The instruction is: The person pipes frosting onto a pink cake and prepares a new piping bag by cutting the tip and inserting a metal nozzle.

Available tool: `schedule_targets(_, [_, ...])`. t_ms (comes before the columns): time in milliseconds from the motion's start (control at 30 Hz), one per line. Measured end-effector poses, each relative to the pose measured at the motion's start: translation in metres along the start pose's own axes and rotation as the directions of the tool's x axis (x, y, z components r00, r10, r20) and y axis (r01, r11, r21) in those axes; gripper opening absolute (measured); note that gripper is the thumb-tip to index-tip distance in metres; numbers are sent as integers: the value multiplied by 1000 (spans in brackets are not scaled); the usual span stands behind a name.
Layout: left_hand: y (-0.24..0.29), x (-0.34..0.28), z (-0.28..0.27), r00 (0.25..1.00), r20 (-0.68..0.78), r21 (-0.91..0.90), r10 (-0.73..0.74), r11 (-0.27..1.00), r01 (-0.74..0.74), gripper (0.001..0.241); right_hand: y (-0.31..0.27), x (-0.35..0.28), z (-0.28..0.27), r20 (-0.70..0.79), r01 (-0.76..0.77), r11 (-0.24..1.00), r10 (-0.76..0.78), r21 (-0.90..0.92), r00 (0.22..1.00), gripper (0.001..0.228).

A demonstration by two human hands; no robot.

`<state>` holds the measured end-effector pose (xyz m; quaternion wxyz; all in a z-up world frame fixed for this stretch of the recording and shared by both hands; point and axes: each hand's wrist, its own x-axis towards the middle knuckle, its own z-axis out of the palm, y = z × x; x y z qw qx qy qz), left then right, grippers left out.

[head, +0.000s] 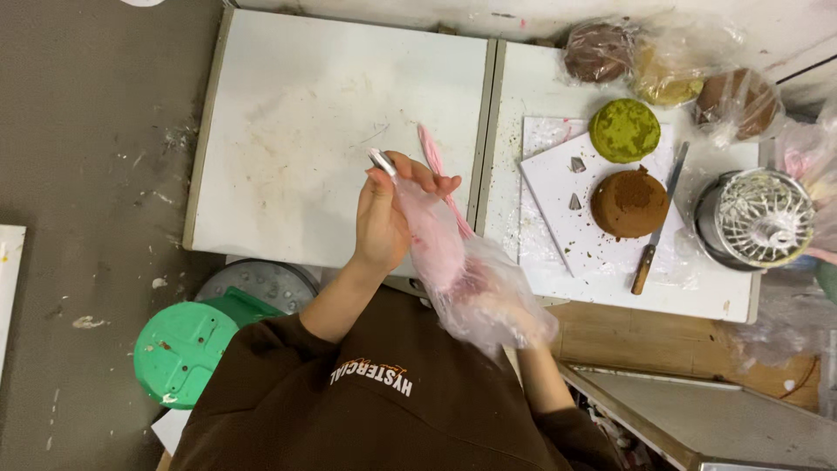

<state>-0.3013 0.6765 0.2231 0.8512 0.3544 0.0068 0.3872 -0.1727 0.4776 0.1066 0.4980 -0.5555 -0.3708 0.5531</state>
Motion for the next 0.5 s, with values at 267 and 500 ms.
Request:
schedule_targets(267, [48,18,-19,998,71,342,3,939,-27,41,-10,71,-14,61,13,998,-16,56,998,71])
schedule_targets(500, [70,20,-51,989,84,421,120,896,-144,40,33,74,-67,72,-147,989,145,33,987,82])
